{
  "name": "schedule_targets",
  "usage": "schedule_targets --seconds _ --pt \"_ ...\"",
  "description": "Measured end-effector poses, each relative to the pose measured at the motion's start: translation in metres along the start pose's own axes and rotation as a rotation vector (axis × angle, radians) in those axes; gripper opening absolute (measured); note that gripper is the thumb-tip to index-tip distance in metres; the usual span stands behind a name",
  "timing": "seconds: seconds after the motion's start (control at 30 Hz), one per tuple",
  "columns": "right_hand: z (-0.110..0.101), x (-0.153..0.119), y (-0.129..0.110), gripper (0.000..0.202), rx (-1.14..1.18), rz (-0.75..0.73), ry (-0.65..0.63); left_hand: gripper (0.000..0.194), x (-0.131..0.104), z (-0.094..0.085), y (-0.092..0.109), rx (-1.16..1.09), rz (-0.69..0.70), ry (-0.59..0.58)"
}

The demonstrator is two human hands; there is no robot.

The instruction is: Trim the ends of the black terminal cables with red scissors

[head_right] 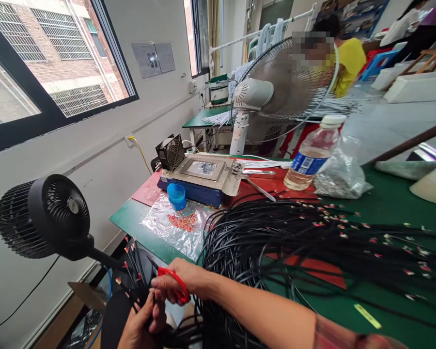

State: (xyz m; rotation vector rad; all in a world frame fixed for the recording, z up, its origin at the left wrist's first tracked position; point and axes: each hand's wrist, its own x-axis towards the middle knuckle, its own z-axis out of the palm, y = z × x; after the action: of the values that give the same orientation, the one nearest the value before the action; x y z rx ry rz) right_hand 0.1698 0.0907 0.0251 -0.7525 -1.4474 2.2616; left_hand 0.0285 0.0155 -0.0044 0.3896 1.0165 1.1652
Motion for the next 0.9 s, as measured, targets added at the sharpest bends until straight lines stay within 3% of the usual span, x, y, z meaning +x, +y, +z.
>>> schedule_targets --seconds 0.47,0.57,0.73,0.9 --pt "-0.003 -0.006 -0.006 0.033 -0.105 0.115 -0.121 0.028 -0.008 -0.006 0.006 0.173 -0.125 -0.261" --pt "-0.002 -0.004 -0.004 0.035 -0.105 0.104 -0.052 0.026 -0.006 -0.007 0.005 0.163 -0.128 -0.229" --pt "0.0 -0.001 -0.003 0.039 0.017 -0.035 0.076 0.026 0.0 -0.007 0.004 0.024 -0.057 -0.045" --pt "0.001 -0.001 -0.004 0.039 -0.058 -0.031 0.083 0.028 0.003 -0.006 0.002 0.013 0.013 0.007"
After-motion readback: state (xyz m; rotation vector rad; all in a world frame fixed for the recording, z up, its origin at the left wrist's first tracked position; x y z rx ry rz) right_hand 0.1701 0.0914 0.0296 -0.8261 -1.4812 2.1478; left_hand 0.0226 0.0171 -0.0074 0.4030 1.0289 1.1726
